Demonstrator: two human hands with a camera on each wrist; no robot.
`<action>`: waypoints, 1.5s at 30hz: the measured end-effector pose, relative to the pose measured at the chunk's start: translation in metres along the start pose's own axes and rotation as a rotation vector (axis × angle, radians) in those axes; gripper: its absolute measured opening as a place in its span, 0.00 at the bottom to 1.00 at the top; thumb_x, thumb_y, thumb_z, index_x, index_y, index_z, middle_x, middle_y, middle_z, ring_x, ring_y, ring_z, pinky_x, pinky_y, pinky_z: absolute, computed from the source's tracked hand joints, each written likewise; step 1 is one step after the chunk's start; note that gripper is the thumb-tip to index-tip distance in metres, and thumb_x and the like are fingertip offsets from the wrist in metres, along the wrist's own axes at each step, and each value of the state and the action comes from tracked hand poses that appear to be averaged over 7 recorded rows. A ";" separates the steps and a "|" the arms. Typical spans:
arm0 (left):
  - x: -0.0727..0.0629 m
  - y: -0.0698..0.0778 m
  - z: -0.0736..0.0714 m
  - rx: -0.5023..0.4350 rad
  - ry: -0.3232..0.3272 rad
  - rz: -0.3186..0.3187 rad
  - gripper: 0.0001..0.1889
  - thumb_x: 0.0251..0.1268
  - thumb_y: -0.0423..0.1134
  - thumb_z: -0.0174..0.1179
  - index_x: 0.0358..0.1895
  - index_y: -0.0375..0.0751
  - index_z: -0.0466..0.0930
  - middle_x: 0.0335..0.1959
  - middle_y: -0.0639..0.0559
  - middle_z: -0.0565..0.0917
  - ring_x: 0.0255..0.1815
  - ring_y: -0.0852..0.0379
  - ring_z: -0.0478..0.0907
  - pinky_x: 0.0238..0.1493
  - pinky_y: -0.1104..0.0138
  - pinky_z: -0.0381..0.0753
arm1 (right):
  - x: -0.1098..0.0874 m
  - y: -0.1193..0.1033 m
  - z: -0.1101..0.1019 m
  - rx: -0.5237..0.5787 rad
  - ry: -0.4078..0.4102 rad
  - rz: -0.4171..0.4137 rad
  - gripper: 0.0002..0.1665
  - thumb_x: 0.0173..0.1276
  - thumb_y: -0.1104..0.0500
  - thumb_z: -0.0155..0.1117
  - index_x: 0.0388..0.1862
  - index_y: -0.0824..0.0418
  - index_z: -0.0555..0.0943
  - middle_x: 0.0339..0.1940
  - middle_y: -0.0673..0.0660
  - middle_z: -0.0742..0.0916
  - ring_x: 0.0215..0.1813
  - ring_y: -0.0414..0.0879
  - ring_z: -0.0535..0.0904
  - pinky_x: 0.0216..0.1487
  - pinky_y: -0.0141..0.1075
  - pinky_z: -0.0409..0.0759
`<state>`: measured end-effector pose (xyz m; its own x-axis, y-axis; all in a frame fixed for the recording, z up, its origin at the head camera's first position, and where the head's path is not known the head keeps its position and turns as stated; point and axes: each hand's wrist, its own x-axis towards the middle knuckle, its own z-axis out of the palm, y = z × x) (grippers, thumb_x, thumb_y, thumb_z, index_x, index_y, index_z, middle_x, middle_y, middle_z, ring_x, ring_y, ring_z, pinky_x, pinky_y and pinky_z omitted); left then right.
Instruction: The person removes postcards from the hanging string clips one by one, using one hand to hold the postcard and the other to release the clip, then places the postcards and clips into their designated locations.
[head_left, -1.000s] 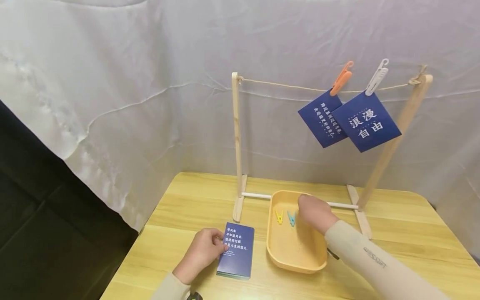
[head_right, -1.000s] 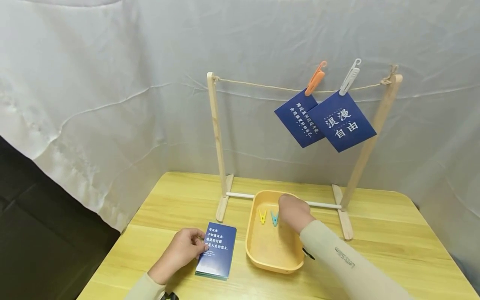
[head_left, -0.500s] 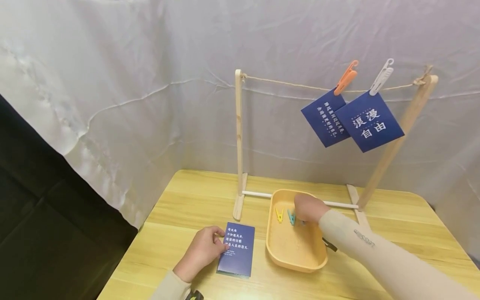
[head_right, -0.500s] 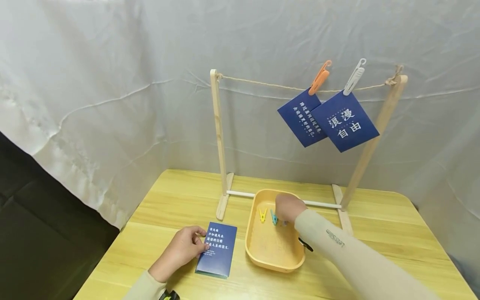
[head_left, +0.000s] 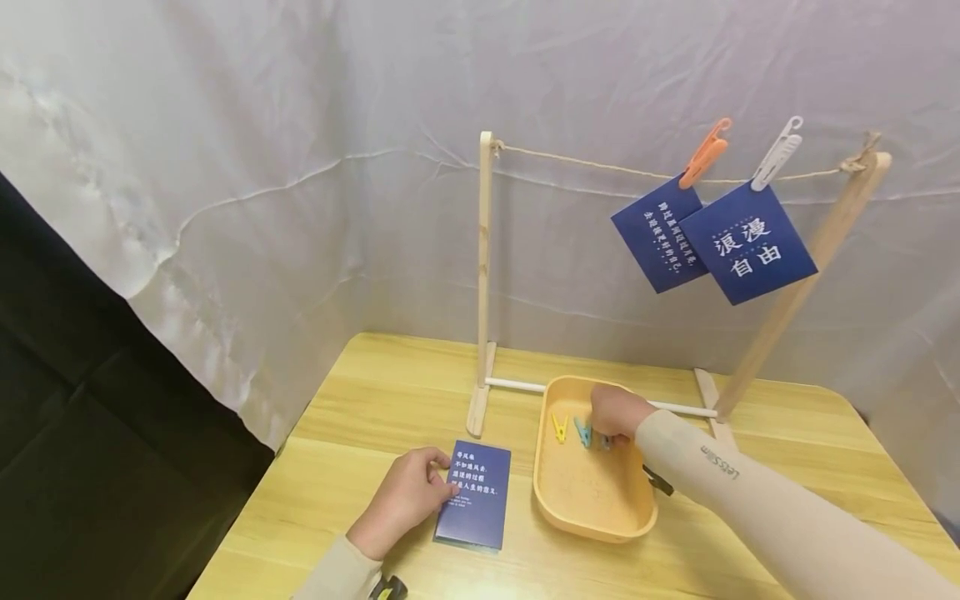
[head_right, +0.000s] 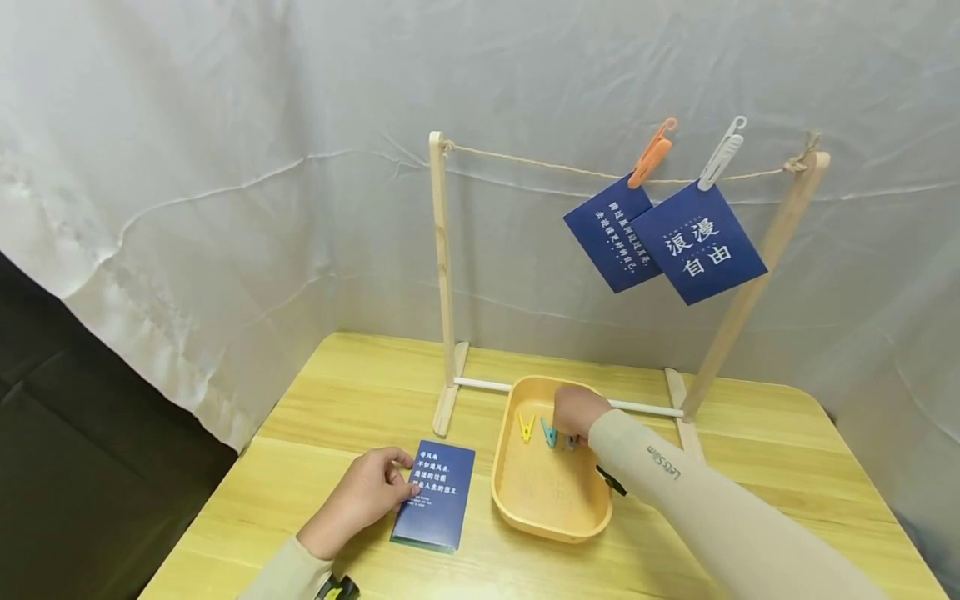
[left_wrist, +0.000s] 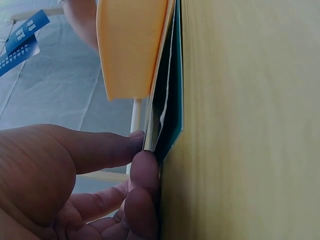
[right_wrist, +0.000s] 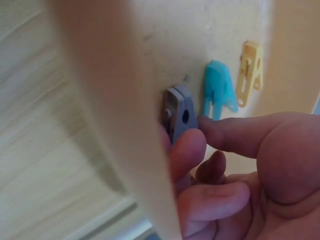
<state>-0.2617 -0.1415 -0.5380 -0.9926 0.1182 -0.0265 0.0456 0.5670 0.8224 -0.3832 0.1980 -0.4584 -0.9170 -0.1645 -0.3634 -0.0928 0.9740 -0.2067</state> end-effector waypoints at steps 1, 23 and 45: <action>0.000 0.000 0.000 0.003 0.002 0.002 0.21 0.63 0.34 0.78 0.57 0.30 0.85 0.23 0.53 0.83 0.21 0.59 0.78 0.21 0.69 0.75 | 0.001 0.001 0.000 0.003 0.002 -0.003 0.14 0.78 0.69 0.48 0.32 0.65 0.78 0.18 0.58 0.85 0.13 0.39 0.71 0.12 0.26 0.65; 0.000 0.003 -0.003 0.016 0.017 -0.022 0.21 0.65 0.35 0.77 0.57 0.31 0.85 0.24 0.53 0.82 0.22 0.58 0.77 0.21 0.68 0.75 | -0.004 -0.008 -0.010 -0.020 0.028 -0.030 0.10 0.73 0.69 0.53 0.31 0.64 0.77 0.23 0.58 0.86 0.16 0.41 0.77 0.13 0.27 0.72; 0.001 -0.004 0.001 -0.040 0.018 -0.025 0.19 0.74 0.40 0.70 0.59 0.31 0.83 0.24 0.51 0.82 0.20 0.57 0.78 0.18 0.70 0.75 | -0.119 -0.010 -0.007 0.309 0.302 -0.142 0.11 0.79 0.53 0.68 0.40 0.58 0.78 0.26 0.51 0.85 0.26 0.46 0.76 0.26 0.39 0.73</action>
<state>-0.2629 -0.1427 -0.5418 -0.9953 0.0892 -0.0375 0.0163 0.5368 0.8435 -0.2754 0.2086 -0.4068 -0.9798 -0.1957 -0.0404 -0.1476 0.8453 -0.5136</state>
